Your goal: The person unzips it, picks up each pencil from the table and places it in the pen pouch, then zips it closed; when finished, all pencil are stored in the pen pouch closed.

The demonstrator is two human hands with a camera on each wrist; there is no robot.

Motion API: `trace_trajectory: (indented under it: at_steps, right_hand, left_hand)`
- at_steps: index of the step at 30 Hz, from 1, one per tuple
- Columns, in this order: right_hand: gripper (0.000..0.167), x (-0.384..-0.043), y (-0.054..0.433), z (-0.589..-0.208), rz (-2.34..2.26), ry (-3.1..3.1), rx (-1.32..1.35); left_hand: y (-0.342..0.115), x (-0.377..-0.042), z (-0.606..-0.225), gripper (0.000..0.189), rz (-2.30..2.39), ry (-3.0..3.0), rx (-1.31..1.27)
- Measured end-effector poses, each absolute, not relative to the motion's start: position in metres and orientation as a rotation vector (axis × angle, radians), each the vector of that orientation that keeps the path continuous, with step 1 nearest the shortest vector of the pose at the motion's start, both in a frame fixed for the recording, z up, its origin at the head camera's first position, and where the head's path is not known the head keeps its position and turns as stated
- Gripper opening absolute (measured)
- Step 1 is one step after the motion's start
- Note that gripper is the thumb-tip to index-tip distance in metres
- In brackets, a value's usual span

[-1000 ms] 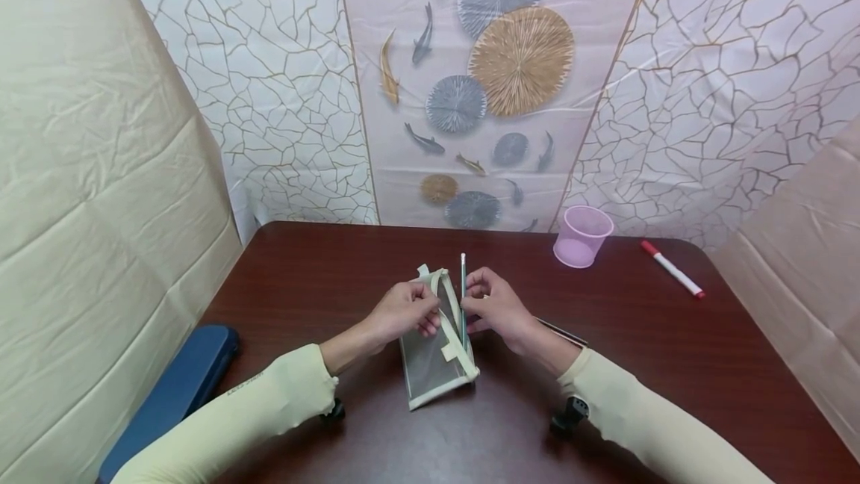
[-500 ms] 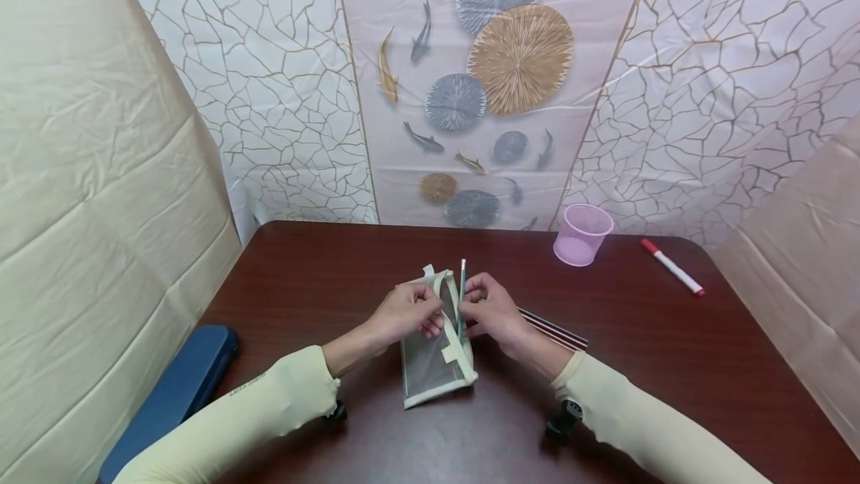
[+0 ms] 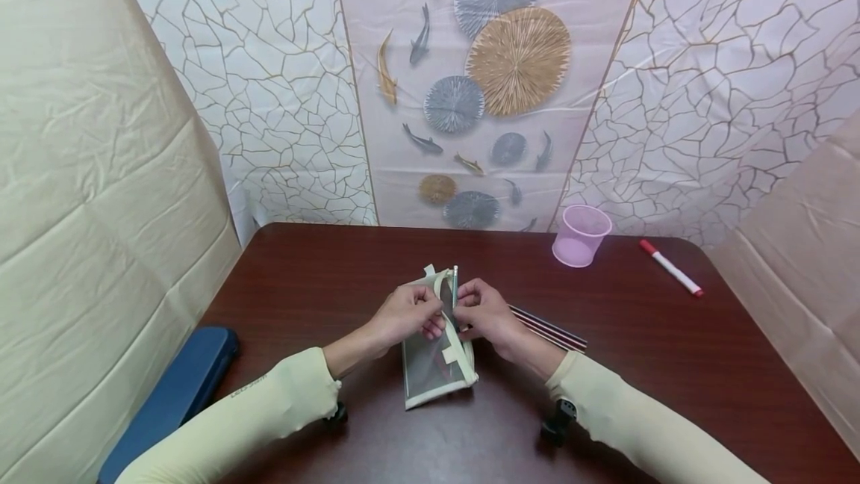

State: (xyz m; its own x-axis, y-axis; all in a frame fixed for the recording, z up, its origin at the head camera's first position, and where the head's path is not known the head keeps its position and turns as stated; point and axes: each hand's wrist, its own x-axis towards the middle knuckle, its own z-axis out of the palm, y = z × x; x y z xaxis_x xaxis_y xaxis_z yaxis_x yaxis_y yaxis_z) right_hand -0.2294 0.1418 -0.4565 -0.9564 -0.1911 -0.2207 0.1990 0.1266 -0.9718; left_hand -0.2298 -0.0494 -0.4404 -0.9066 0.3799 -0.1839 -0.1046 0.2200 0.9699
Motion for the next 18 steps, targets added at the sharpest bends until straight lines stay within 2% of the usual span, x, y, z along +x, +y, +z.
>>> trace_trajectory:
  at_steps: [12,18]
  right_hand:
    - [0.038,-0.23,0.1378,-0.4581,-1.851,2.12,-0.044]
    - [0.031,-0.2319,0.1367,-0.4562,-1.778,2.107,-0.073]
  left_hand:
    - [-0.0474,-0.2298,-0.4436,0.013,1.731,2.147,0.255]
    - [-0.0477,-0.2285,-0.4428,0.012,1.733,2.136,0.272]
